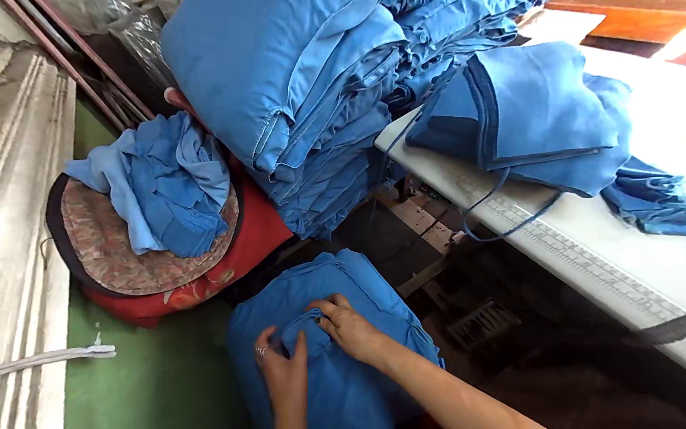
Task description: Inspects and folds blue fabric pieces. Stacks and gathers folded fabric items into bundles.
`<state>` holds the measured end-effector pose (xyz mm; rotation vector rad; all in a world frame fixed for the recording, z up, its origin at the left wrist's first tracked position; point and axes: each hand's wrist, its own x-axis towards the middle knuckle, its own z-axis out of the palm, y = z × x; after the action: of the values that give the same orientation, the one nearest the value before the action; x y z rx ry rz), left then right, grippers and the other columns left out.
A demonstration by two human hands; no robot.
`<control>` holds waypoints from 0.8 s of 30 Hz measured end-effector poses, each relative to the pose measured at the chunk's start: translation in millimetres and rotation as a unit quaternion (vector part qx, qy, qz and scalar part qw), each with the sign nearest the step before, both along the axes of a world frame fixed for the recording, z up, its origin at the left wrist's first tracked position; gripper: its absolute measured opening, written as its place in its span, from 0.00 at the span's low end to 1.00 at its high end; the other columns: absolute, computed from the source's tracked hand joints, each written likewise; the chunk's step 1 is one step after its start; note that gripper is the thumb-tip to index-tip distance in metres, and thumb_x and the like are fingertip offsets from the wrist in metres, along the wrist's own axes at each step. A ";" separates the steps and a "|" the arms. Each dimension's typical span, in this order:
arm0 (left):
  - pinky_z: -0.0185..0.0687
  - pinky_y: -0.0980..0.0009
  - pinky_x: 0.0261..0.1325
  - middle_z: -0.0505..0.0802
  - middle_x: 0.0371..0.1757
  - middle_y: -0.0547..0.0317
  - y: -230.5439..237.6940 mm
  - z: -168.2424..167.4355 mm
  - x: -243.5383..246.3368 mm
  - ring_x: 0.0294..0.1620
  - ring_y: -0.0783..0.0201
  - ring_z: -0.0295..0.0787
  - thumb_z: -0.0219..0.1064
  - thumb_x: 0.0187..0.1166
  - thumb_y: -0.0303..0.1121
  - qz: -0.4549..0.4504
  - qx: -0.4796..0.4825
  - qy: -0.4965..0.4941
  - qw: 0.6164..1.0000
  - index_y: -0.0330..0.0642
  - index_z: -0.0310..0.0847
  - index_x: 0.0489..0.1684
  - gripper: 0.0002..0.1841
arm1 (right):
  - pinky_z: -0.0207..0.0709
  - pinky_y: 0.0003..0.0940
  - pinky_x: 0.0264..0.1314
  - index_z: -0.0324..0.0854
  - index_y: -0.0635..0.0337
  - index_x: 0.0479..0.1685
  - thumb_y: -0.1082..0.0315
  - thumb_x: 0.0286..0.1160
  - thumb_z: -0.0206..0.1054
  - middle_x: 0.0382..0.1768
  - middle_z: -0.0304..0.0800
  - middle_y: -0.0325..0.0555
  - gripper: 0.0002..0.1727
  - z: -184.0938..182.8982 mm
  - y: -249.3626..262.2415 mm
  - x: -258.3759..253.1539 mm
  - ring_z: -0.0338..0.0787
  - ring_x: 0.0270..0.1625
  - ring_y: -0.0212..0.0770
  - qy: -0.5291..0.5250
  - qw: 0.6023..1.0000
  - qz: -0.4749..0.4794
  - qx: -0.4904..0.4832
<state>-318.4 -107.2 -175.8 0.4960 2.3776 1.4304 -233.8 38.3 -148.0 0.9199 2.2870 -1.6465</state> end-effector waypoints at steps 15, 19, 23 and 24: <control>0.86 0.46 0.54 0.96 0.49 0.50 67.0 -47.8 15.8 0.51 0.45 0.94 0.54 0.85 0.36 -0.147 -0.176 0.400 0.888 0.44 0.95 0.49 0.18 | 0.66 0.45 0.85 0.63 0.65 0.85 0.66 0.91 0.53 0.80 0.72 0.62 0.26 -42.4 14.6 24.8 0.74 0.82 0.51 0.033 0.995 -0.072 -0.066; 0.83 0.40 0.60 0.94 0.55 0.45 58.7 -21.1 4.9 0.58 0.40 0.91 0.55 0.88 0.38 -0.209 -0.173 0.288 0.918 0.41 0.91 0.58 0.18 | 0.61 0.48 0.87 0.67 0.64 0.83 0.59 0.91 0.56 0.81 0.69 0.63 0.27 -21.2 24.3 55.6 0.69 0.85 0.54 0.000 0.999 -0.019 -0.041; 0.66 0.37 0.79 0.90 0.68 0.49 47.0 8.0 -16.9 0.74 0.46 0.81 0.58 0.87 0.50 -0.268 -0.145 0.116 0.945 0.44 0.85 0.70 0.24 | 0.67 0.56 0.82 0.69 0.62 0.83 0.56 0.91 0.55 0.78 0.73 0.65 0.27 -6.5 43.0 102.9 0.75 0.80 0.58 -0.049 0.998 -0.009 -0.032; 0.66 0.38 0.79 0.90 0.68 0.50 45.2 11.6 -20.2 0.75 0.48 0.81 0.61 0.85 0.50 -0.271 -0.138 0.108 0.947 0.43 0.85 0.70 0.25 | 0.68 0.57 0.80 0.69 0.62 0.83 0.55 0.92 0.55 0.77 0.74 0.65 0.27 -3.4 47.6 116.1 0.77 0.78 0.59 -0.052 0.998 -0.013 -0.033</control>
<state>-338.7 -62.1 -164.2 1.1658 2.2861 0.8205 -117.6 85.9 -151.4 0.9997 2.1482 -1.6331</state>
